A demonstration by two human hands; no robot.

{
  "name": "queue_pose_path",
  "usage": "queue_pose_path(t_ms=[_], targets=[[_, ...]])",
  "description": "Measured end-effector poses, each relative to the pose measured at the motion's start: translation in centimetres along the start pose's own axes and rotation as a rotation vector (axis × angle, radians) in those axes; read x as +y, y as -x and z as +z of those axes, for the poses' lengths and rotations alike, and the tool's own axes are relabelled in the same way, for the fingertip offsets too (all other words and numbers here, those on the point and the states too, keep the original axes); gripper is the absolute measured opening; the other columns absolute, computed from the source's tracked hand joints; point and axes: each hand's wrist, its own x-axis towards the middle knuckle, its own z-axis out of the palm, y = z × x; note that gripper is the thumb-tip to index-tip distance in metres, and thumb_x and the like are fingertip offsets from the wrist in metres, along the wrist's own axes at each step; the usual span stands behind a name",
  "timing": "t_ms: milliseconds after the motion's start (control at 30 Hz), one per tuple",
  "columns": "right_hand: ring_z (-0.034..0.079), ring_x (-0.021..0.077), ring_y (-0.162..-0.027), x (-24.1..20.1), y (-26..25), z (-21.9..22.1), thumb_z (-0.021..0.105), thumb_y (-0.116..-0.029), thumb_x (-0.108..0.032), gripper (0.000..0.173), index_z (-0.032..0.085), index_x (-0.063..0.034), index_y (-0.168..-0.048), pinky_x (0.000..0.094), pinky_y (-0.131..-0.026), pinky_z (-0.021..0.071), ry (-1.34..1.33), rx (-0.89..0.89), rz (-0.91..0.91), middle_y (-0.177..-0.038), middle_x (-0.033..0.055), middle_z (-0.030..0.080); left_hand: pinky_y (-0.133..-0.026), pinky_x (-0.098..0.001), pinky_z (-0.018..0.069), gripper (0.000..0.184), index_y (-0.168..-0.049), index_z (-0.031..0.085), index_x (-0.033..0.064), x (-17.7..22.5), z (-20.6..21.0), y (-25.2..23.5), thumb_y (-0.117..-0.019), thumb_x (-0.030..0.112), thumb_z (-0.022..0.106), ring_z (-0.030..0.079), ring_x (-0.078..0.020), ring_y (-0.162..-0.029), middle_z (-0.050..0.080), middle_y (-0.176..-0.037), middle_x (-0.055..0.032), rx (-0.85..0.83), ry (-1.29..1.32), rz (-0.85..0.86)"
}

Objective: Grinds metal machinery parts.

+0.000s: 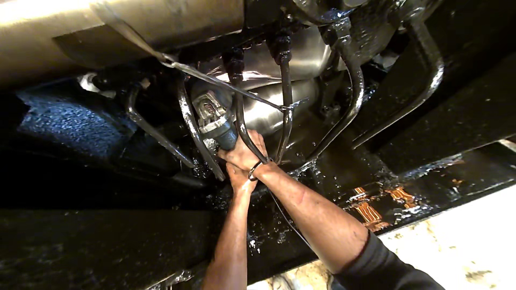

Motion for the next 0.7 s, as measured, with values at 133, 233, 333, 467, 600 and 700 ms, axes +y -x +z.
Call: queue_pose_path(t_ms=[133,233,333,467,600,700], targets=[[0.072,0.0273,-0.096,0.1,-0.1,0.1,0.078,-0.0686,-0.066,0.085,0.063,-0.0171,-0.136,0.0528,-0.079,0.0588,-0.016,0.003,0.006,-0.103,0.009,0.074,-0.111,-0.0365,0.0455,0.08,-0.146,0.043,0.0001,0.1,0.1,-0.2,-0.0796,0.016,0.085,0.056,-0.0183,-0.128,0.06,-0.136,-0.0144,0.02,0.029,-0.005],[0.072,0.026,-0.094,0.3,0.0,0.2,0.078,-0.068,-0.066,0.081,0.065,-0.0171,-0.131,0.0521,-0.078,0.0591,-0.018,0.026,-0.002,-0.101,0.0077,0.074,-0.108,-0.0351,0.0479,0.078,-0.143,0.046,0.0022,0.0,0.2,-0.2,-0.0775,0.017,0.086,0.058,-0.0155,-0.124,0.062,-0.132,-0.0116,0.026,0.041,0.018],[0.072,0.0266,-0.095,0.4,0.1,0.0,0.078,-0.0683,-0.067,0.078,0.067,-0.0157,-0.127,0.0521,-0.08,0.0584,-0.003,0.018,-0.002,-0.101,0.0084,0.074,-0.112,-0.0372,0.0442,0.08,-0.146,0.043,0.0015,0.1,0.3,0.0,-0.0798,0.017,0.085,0.055,-0.0186,-0.129,0.059,-0.138,-0.0141,0.006,0.003,-0.008],[0.072,0.0257,-0.091,0.8,0.4,-0.2,0.081,-0.068,-0.064,0.062,0.072,-0.0149,-0.105,0.0523,-0.076,0.0582,-0.017,0.019,0.003,-0.095,0.0068,0.074,-0.109,-0.0348,0.0477,0.077,-0.143,0.047,0.0031,0.1,0.7,0.4,-0.0789,0.019,0.086,0.059,-0.0145,-0.124,0.063,-0.132,-0.0105,0.016,0.029,-0.002],[0.073,0.0274,-0.092,1.9,0.8,-0.5,0.082,-0.0661,-0.06,0.075,0.066,-0.0157,-0.125,0.0537,-0.076,0.0588,-0.042,0.032,0.002,-0.101,0.0086,0.074,-0.108,-0.0409,0.0476,0.07,-0.139,0.052,0.003,0.5,1.3,1.2,-0.0814,0.025,0.084,0.06,-0.0205,-0.123,0.064,-0.13,-0.0134,-0.007,-0.092,0.0],[0.073,0.0284,-0.088,2.6,1.2,-1.8,0.085,-0.063,-0.055,0.078,0.065,-0.017,-0.128,0.0551,-0.073,0.0588,-0.081,0.05,0.052,-0.096,0.0089,0.074,-0.109,-0.0481,0.0459,0.072,-0.141,0.051,0.0001,2.2,1.6,2.2,-0.0828,0.026,0.084,0.057,-0.0303,-0.126,0.061,-0.134,-0.0204,-0.065,-0.195,-0.093]])
